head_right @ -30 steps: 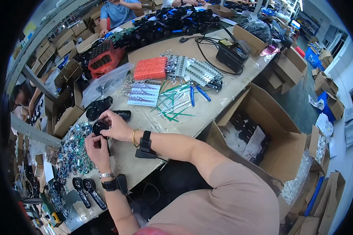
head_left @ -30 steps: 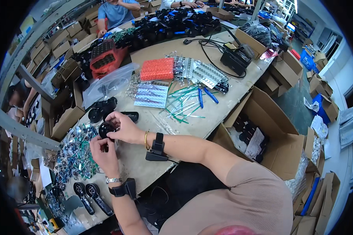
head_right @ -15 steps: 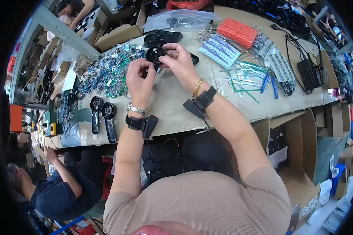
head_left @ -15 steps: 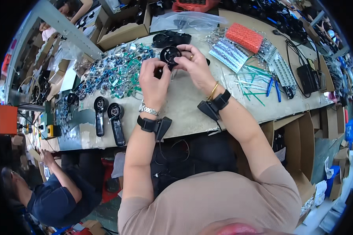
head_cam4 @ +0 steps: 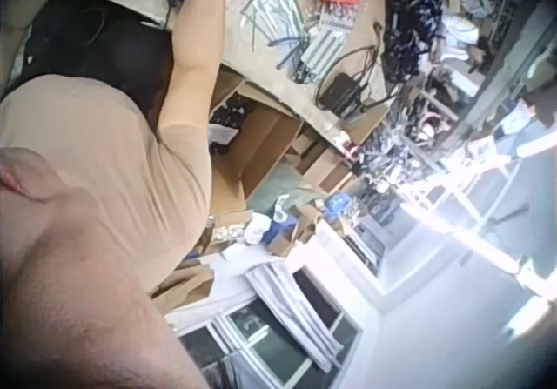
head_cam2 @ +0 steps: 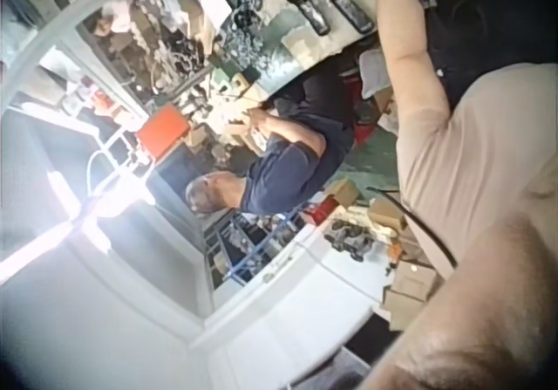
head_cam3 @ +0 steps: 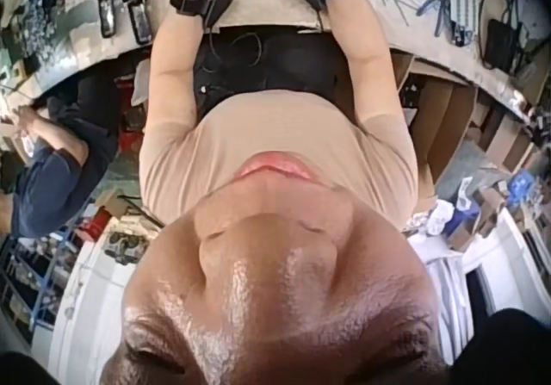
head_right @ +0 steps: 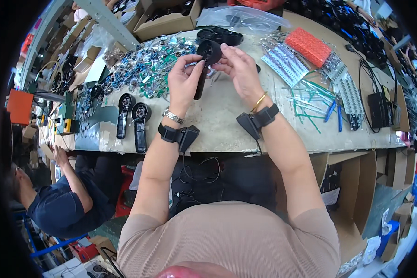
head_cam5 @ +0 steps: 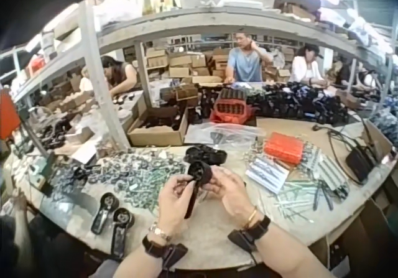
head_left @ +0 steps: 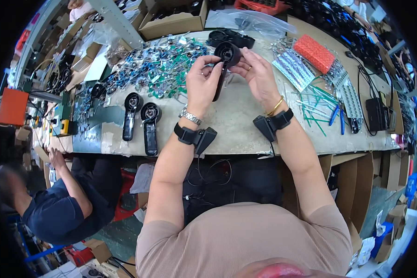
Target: Manually assembling internal components and plastic housings for handheld electronic devices.
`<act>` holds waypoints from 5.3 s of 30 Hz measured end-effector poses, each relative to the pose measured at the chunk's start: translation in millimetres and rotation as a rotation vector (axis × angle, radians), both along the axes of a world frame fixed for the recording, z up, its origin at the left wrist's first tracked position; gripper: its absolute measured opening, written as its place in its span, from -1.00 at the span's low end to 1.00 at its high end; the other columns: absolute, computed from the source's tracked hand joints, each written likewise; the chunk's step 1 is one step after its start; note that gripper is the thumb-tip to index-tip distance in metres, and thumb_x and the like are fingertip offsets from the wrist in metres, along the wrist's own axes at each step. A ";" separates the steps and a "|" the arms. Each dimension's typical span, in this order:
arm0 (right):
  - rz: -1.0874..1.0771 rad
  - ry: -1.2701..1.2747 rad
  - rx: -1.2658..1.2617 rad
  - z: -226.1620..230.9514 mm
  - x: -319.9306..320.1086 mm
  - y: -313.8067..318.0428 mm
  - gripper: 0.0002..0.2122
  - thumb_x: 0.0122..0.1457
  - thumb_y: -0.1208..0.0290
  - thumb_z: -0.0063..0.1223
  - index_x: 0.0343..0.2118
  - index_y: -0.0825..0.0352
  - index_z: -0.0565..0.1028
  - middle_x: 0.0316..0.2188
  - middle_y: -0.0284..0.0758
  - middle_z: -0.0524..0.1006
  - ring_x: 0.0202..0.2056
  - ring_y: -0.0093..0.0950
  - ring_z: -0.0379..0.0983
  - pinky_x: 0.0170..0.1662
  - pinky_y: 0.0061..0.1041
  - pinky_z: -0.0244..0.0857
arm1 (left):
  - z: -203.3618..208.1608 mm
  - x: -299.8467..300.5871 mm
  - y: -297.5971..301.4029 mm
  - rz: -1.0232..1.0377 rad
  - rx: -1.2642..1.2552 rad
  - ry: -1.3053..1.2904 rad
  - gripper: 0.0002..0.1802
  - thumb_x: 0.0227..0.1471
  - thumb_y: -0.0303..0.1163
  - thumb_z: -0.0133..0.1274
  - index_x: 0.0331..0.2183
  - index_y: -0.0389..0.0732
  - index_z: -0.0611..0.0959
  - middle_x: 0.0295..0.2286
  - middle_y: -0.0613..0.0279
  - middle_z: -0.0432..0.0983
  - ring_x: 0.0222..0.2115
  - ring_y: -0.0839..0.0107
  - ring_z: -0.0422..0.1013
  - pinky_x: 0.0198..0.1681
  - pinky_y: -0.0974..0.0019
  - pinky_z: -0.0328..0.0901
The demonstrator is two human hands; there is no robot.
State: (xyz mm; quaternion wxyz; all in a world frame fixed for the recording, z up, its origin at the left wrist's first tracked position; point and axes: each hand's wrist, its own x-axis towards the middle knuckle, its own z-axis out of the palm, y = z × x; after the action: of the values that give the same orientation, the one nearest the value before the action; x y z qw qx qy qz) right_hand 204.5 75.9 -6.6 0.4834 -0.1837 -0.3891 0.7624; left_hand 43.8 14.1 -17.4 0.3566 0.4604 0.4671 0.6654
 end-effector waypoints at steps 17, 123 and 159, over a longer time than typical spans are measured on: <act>-0.253 -0.272 0.081 -5.3 -5.4 -4.7 -0.57 0.22 0.42 0.26 0.11 0.30 0.37 -0.20 -0.31 0.64 -0.26 -0.58 0.59 -0.30 -0.57 0.51 | 2.5 -64.7 0.9 0.759 0.013 0.930 -0.77 0.13 -0.41 0.14 -0.18 -0.32 0.63 -0.17 0.01 0.54 0.01 0.02 0.41 0.10 0.01 0.27; -0.020 -0.356 0.210 -8.2 -2.9 -6.9 -0.60 0.25 0.41 0.22 0.14 0.32 0.50 -0.07 -0.36 0.62 -0.11 -0.65 0.53 -0.13 -0.64 0.41 | 5.8 -18.3 -0.2 -0.172 -0.067 -0.155 -0.50 0.00 -0.59 0.32 0.01 -0.41 0.57 -0.15 0.12 0.60 -0.18 0.48 0.52 -0.05 0.44 0.43; -0.093 -0.243 0.153 -4.9 1.3 -1.0 -0.69 0.34 0.35 0.08 0.07 0.39 0.49 -0.13 -0.26 0.60 -0.18 -0.59 0.52 -0.07 -0.53 0.45 | 70.7 -60.0 -88.3 0.304 0.044 0.069 -0.68 0.06 -0.42 0.32 -0.17 -0.35 0.62 -0.34 0.34 0.59 -0.36 0.64 0.44 -0.24 0.52 0.35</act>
State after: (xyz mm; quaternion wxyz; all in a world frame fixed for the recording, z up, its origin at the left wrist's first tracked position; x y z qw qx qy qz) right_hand 205.8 74.9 -11.4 0.4801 -0.2548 -0.4929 0.6795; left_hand -16.2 -74.2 53.3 0.2253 0.4149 0.5286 0.7055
